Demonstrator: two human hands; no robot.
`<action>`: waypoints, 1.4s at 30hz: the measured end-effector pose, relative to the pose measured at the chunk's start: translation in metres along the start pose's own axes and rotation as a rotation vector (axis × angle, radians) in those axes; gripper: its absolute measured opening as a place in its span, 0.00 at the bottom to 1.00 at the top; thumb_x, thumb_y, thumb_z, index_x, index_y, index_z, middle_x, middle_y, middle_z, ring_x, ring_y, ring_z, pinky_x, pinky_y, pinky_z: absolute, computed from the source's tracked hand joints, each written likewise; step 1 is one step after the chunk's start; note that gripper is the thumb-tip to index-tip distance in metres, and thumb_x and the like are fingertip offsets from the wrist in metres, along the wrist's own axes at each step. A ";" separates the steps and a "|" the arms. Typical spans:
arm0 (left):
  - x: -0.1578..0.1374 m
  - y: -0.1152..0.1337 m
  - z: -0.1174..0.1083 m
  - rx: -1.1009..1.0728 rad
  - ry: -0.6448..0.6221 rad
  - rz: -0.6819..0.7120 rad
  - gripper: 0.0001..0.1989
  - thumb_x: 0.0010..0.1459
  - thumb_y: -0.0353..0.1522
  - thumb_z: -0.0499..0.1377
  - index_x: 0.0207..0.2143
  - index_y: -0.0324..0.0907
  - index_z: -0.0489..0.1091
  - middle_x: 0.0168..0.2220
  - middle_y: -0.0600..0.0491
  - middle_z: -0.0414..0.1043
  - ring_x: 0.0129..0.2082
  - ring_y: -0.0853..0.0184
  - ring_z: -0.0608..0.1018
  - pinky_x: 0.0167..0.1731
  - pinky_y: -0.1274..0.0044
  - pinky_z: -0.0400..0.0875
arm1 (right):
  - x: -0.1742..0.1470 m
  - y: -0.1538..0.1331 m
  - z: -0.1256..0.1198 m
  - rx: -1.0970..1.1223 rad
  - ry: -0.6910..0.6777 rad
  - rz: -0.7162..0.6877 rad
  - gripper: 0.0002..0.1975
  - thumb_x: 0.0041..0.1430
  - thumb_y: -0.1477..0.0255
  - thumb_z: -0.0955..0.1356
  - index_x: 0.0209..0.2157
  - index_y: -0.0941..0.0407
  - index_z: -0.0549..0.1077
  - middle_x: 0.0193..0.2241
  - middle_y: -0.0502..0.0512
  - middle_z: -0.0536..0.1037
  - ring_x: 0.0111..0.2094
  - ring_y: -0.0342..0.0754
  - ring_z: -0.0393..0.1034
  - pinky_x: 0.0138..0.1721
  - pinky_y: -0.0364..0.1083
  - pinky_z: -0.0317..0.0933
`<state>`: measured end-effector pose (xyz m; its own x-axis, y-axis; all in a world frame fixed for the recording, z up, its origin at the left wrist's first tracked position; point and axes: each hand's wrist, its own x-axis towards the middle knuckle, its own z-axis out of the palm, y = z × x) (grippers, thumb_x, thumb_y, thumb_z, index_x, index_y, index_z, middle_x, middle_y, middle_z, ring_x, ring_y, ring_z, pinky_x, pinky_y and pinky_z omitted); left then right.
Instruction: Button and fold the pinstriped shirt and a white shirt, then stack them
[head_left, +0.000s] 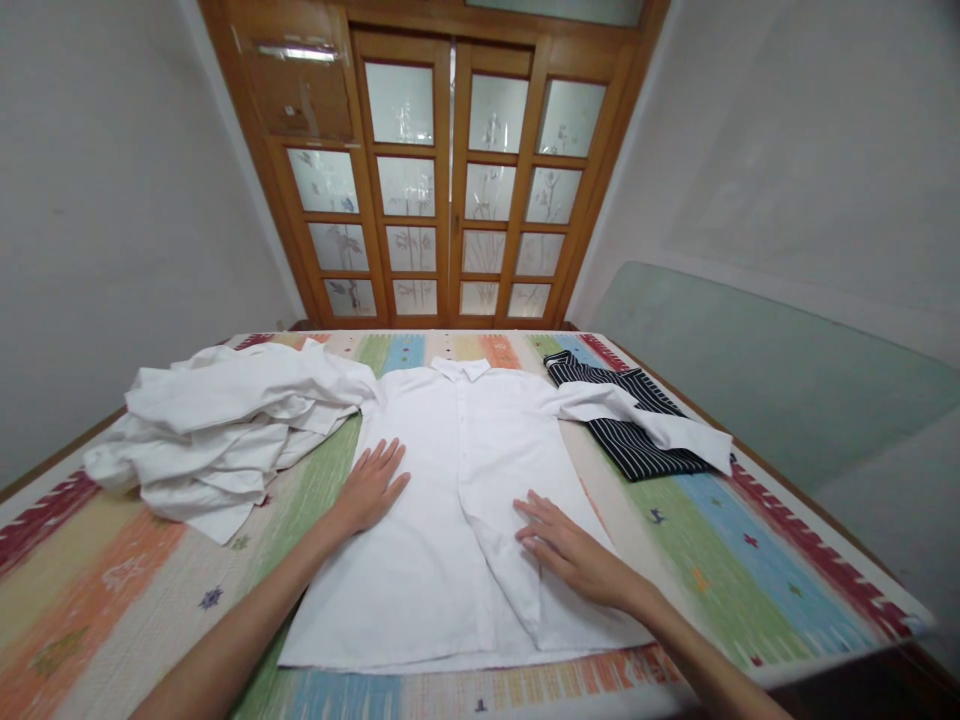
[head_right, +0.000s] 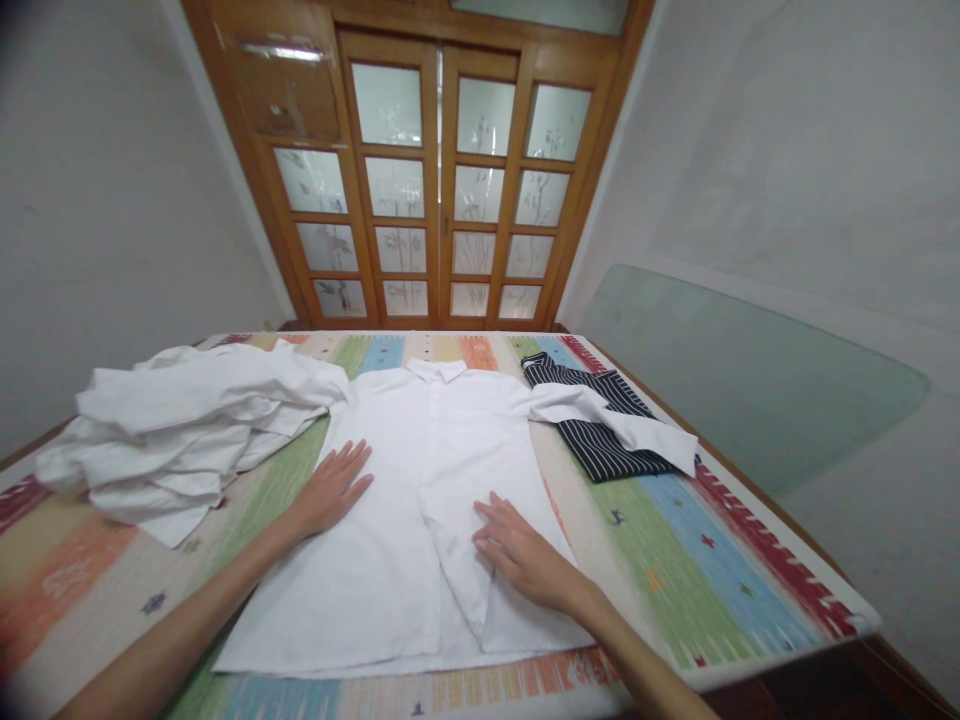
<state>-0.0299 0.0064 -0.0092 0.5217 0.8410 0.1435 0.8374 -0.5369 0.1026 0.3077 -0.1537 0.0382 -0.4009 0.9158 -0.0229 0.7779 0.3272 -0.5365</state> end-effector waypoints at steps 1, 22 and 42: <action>-0.010 -0.004 -0.002 -0.005 0.005 0.000 0.29 0.67 0.44 0.42 0.65 0.41 0.54 0.67 0.47 0.52 0.68 0.59 0.52 0.64 0.62 0.49 | 0.004 -0.009 -0.001 0.043 -0.029 -0.036 0.21 0.69 0.61 0.56 0.48 0.54 0.75 0.61 0.58 0.66 0.66 0.54 0.50 0.65 0.59 0.45; -0.104 -0.014 -0.032 0.044 0.232 -0.364 0.16 0.60 0.42 0.51 0.35 0.41 0.71 0.37 0.44 0.73 0.40 0.54 0.73 0.45 0.64 0.67 | -0.013 0.042 0.012 -0.311 0.406 0.097 0.23 0.68 0.61 0.56 0.55 0.56 0.70 0.60 0.63 0.65 0.63 0.58 0.55 0.61 0.62 0.53; -0.096 -0.003 -0.044 0.103 0.130 -0.411 0.16 0.62 0.39 0.47 0.29 0.42 0.69 0.32 0.44 0.74 0.37 0.55 0.75 0.40 0.67 0.67 | -0.053 0.078 0.035 -0.556 0.631 0.314 0.22 0.65 0.63 0.56 0.49 0.59 0.72 0.55 0.67 0.69 0.61 0.64 0.54 0.58 0.64 0.52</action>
<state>-0.0894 -0.0755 0.0203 0.1225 0.9643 0.2347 0.9863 -0.1446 0.0792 0.3727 -0.1847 -0.0325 0.0823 0.8860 0.4563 0.9946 -0.0443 -0.0934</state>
